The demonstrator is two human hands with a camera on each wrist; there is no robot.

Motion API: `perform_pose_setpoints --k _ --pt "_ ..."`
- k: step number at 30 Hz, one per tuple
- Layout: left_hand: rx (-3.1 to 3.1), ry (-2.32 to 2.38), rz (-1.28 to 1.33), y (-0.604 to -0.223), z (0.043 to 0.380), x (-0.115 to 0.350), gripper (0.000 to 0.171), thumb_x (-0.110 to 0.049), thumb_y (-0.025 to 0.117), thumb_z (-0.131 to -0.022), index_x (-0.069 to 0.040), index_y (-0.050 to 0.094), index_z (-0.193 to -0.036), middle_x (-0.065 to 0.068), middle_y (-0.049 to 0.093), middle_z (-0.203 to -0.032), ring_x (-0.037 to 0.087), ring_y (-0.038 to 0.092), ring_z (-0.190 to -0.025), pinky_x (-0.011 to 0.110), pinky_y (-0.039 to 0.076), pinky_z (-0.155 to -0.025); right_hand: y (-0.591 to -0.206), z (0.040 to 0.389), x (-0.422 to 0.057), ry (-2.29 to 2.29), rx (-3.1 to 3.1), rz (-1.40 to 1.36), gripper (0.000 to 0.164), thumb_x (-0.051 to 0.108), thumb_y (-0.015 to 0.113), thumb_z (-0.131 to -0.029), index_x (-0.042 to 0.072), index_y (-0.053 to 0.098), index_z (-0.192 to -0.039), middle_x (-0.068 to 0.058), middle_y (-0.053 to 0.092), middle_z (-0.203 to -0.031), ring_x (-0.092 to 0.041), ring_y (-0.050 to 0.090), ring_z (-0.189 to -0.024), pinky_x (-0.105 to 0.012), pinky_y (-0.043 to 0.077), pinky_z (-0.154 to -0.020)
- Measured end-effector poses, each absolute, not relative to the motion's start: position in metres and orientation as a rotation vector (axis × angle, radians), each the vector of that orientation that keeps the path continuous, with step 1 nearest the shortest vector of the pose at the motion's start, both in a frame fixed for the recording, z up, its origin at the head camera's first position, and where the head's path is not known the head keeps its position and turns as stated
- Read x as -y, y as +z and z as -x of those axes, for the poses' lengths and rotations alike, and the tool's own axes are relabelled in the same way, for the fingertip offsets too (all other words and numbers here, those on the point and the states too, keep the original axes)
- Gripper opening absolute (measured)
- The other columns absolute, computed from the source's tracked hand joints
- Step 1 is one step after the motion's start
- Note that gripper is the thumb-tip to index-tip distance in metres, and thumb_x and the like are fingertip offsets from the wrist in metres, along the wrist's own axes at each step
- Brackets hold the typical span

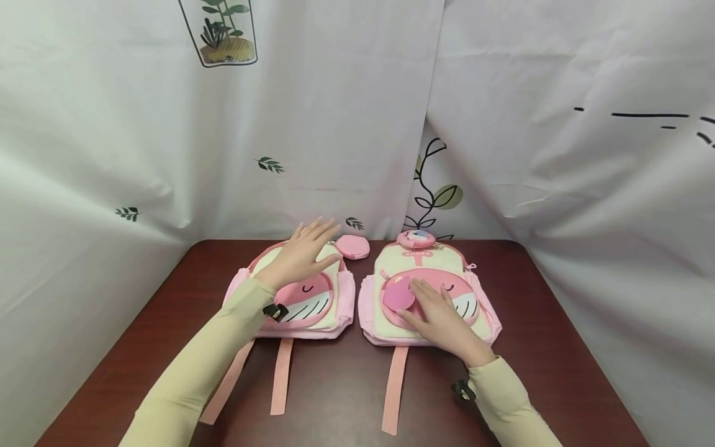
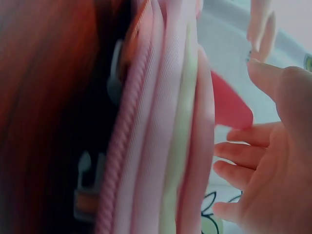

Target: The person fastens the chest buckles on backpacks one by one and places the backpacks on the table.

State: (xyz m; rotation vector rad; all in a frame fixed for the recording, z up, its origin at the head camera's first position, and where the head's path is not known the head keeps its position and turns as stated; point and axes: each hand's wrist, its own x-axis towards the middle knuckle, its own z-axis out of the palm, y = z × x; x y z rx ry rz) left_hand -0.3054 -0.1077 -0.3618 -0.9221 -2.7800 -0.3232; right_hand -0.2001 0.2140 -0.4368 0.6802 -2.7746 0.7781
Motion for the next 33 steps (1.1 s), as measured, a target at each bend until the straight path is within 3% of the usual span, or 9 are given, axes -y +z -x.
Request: perform_pose_setpoints --k 7,22,33 --pt "2.858 -0.340 1.071 -0.363 0.320 0.082 0.067 -0.045 0.055 -0.103 -0.017 0.032 -0.159 0.010 0.029 -0.163 0.030 0.014 -0.153 0.055 0.005 -0.121 -0.442 0.197 -0.204 0.788 2.771 -0.700 0.077 0.034 0.074 -0.092 -0.005 0.041 -0.150 -0.023 0.039 -0.155 -0.042 0.033 -0.144 -0.067 0.015 -0.115" --pt "2.957 -0.039 1.284 -0.399 0.328 0.031 0.065 -0.043 0.052 -0.104 -0.012 0.033 -0.158 0.009 0.029 -0.163 0.028 0.022 -0.151 0.053 0.017 -0.121 -0.449 0.194 -0.201 0.577 2.756 -0.675 0.080 0.041 0.079 -0.086 -0.006 0.049 -0.144 -0.025 0.041 -0.153 -0.041 0.033 -0.145 -0.063 0.024 -0.114" --pt "2.968 0.019 1.353 -0.407 0.327 0.023 0.064 -0.042 0.055 -0.102 -0.009 0.039 -0.155 0.011 0.035 -0.160 0.030 0.026 -0.150 0.051 0.021 -0.120 -0.455 0.195 -0.197 0.477 2.724 -0.803 0.065 0.039 0.078 -0.088 -0.008 0.062 -0.131 -0.024 0.059 -0.136 -0.041 0.047 -0.135 -0.058 0.032 -0.113"
